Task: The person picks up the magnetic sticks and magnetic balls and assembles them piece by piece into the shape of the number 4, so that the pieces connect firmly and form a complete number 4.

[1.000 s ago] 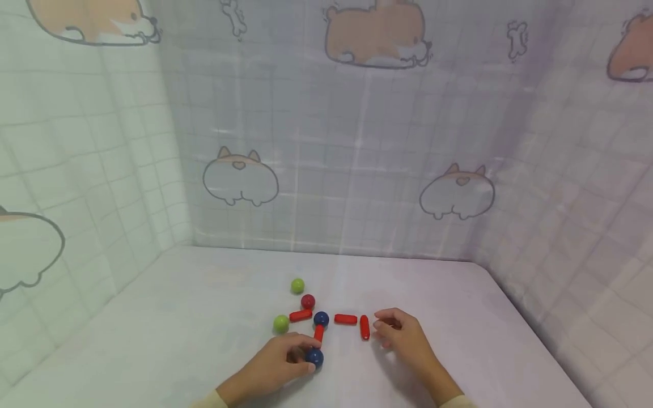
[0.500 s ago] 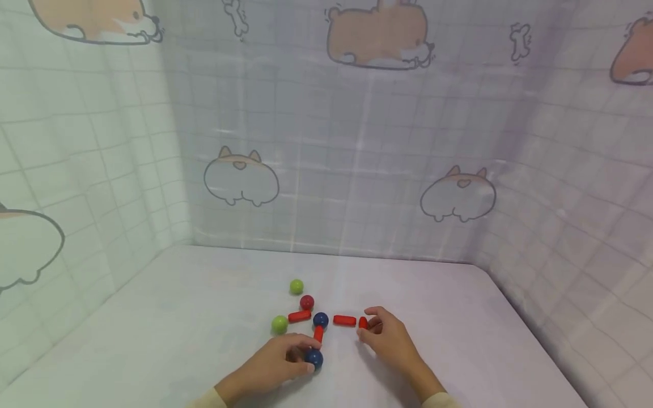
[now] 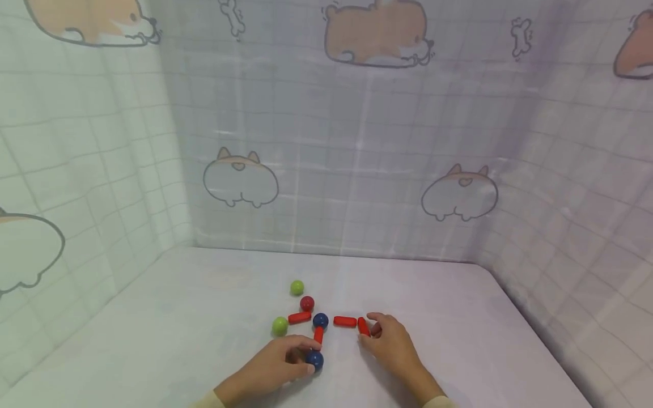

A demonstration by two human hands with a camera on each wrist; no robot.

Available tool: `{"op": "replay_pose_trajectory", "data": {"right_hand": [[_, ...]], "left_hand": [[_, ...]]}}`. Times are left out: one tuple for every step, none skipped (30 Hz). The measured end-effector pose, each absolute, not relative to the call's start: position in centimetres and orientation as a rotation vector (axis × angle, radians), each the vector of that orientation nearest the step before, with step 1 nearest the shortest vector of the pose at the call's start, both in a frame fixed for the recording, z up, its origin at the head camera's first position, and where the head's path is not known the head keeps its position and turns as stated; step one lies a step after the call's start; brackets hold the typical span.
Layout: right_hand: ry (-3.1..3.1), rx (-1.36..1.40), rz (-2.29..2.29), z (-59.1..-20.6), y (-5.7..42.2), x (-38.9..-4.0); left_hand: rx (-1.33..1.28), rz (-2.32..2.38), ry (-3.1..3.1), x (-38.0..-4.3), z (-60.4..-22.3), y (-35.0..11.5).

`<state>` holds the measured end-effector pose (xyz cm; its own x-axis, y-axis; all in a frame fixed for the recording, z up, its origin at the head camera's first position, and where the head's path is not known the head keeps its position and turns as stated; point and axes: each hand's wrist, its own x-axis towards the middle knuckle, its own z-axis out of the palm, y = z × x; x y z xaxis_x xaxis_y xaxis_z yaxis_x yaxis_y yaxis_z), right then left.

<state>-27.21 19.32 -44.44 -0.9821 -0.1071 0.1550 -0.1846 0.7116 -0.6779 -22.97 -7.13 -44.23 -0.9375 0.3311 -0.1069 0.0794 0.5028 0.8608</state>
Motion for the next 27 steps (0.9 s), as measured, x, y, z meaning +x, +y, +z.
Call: {"op": "replay_pose_trajectory", "data": {"right_hand": [[-2.807, 0.241, 1.124, -44.4, 19.3, -27.1], [-2.81, 0.237, 1.117, -44.3, 19.4, -27.0], [-2.812, 0.233, 1.111, -44.2, 19.4, -26.9], [-2.812, 0.225, 1.108, -44.1, 19.4, -26.9], [-2.81, 0.229, 1.096, -44.0, 19.5, -26.8], [-2.811, 0.225, 1.079, -44.0, 19.5, -26.8], [-2.809, 0.217, 1.068, -43.9, 19.5, -26.8], [-2.806, 0.207, 1.058, -43.9, 19.6, -26.7], [-2.801, 0.2, 1.046, -43.8, 19.6, -26.7], [-2.796, 0.197, 1.034, -43.8, 19.7, -26.6], [-2.791, 0.195, 1.018, -43.7, 19.7, -26.6], [-2.79, 0.183, 1.004, -43.7, 19.7, -26.6], [-2.79, 0.172, 1.0, -43.7, 19.8, -26.5], [-2.792, 0.163, 0.994, -43.6, 19.8, -26.5], [-2.796, 0.155, 0.988, -43.6, 19.8, -26.4], [-2.805, 0.144, 0.99, -43.6, 19.8, -26.4], [-2.819, 0.126, 0.988, -43.6, 19.7, -26.4], [-2.832, 0.108, 0.99, -43.7, 19.7, -26.4], [-2.845, 0.089, 0.994, -43.6, 19.7, -26.3], [-2.856, 0.071, 0.998, -43.6, 19.6, -26.3], [-2.863, 0.064, 1.002, -43.7, 19.6, -26.3], [-2.872, 0.057, 1.003, -43.7, 19.5, -26.3], [-2.871, 0.058, 1.008, -43.7, 19.5, -26.3], [-2.871, 0.065, 1.006, -43.7, 19.5, -26.2], [-2.872, 0.066, 1.003, -43.7, 19.4, -26.2], [-2.872, 0.066, 1.0, -43.7, 19.4, -26.1], [-2.87, 0.076, 0.992, -43.7, 19.4, -26.1]], "left_hand": [[0.357, 1.407, 2.492, -22.9, -44.2, -7.1], [0.365, 1.405, 2.496, -22.9, -44.2, -7.1], [0.372, 1.406, 2.497, -22.9, -44.2, -7.1], [0.374, 1.409, 2.493, -22.9, -44.2, -7.0], [0.378, 1.41, 2.493, -22.9, -44.2, -7.0], [0.383, 1.413, 2.491, -22.9, -44.2, -7.0], [0.388, 1.414, 2.491, -22.9, -44.1, -7.0], [0.391, 1.411, 2.493, -22.9, -44.1, -7.0], [0.398, 1.411, 2.494, -22.9, -44.0, -7.0], [0.403, 1.41, 2.495, -22.9, -44.0, -7.0], [0.413, 1.407, 2.5, -23.0, -43.9, -7.0], [0.42, 1.407, 2.501, -23.0, -43.8, -7.0], [0.425, 1.403, 2.505, -23.0, -43.8, -7.1], [0.426, 1.4, 2.505, -23.0, -43.7, -7.1], [0.426, 1.4, 2.504, -23.0, -43.7, -7.1], [0.425, 1.4, 2.503, -23.0, -43.7, -7.1], [0.423, 1.401, 2.502, -23.0, -43.7, -7.2], [0.42, 1.399, 2.502, -23.0, -43.7, -7.2], [0.415, 1.399, 2.502, -22.9, -43.7, -7.2], [0.411, 1.399, 2.502, -22.9, -43.7, -7.2], [0.407, 1.398, 2.504, -22.9, -43.8, -7.2], [0.404, 1.398, 2.504, -22.9, -43.8, -7.3], [0.398, 1.395, 2.506, -22.8, -43.7, -7.3], [0.393, 1.395, 2.506, -22.8, -43.7, -7.3], [0.389, 1.395, 2.505, -22.7, -43.7, -7.3], [0.389, 1.394, 2.504, -22.7, -43.6, -7.4], [0.388, 1.394, 2.502, -22.7, -43.6, -7.4]]}}
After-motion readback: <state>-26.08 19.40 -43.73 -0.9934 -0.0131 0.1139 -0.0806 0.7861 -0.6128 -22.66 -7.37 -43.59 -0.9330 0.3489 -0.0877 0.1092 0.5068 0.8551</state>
